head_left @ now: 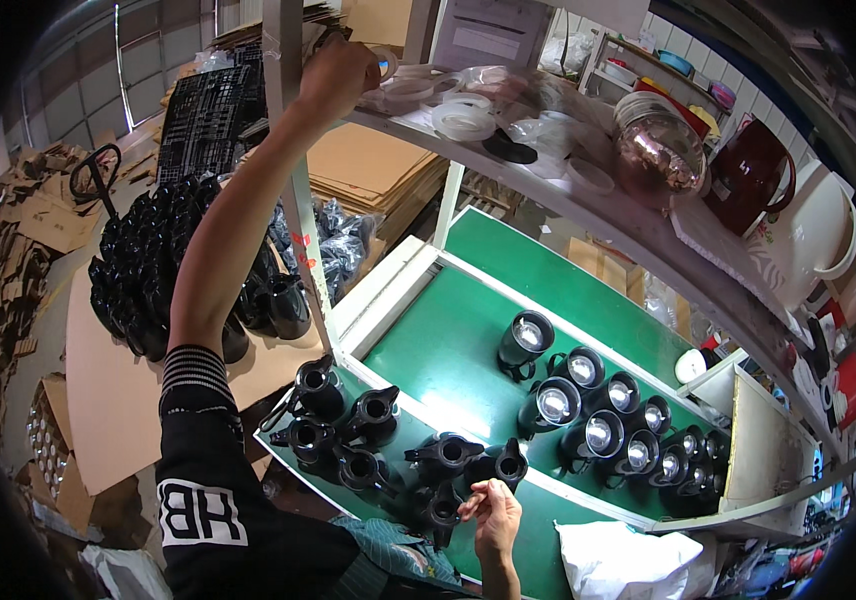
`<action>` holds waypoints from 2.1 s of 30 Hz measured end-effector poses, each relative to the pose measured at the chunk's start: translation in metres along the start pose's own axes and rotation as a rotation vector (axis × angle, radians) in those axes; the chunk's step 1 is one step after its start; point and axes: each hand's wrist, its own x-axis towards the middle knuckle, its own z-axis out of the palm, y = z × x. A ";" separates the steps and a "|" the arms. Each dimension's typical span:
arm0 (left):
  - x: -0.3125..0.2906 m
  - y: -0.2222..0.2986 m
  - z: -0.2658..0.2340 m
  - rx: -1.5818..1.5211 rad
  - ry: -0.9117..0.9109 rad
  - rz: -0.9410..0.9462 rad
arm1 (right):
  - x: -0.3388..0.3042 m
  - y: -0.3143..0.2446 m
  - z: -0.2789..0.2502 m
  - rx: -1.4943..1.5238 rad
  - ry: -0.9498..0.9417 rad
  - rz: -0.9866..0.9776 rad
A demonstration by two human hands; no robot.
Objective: The person assembles black kettles by inserting clear glass inner pots and white plastic rings into the kettle bodies. The person repeatedly picks up kettle bodies, glass pots, and rings from a green workbench and shelves, inserts the components, and places the assembled units back on the bench.
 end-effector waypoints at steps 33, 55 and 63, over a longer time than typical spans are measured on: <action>0.119 0.003 0.074 0.008 -0.579 -0.032 | 0.010 0.017 -0.012 -0.013 0.063 -0.005; 0.121 -0.048 0.112 -0.106 -0.157 0.230 | 0.014 0.020 -0.017 -0.051 -0.002 0.024; 0.117 0.020 0.059 0.042 -0.596 -0.239 | 0.019 0.027 -0.030 -0.006 0.035 -0.019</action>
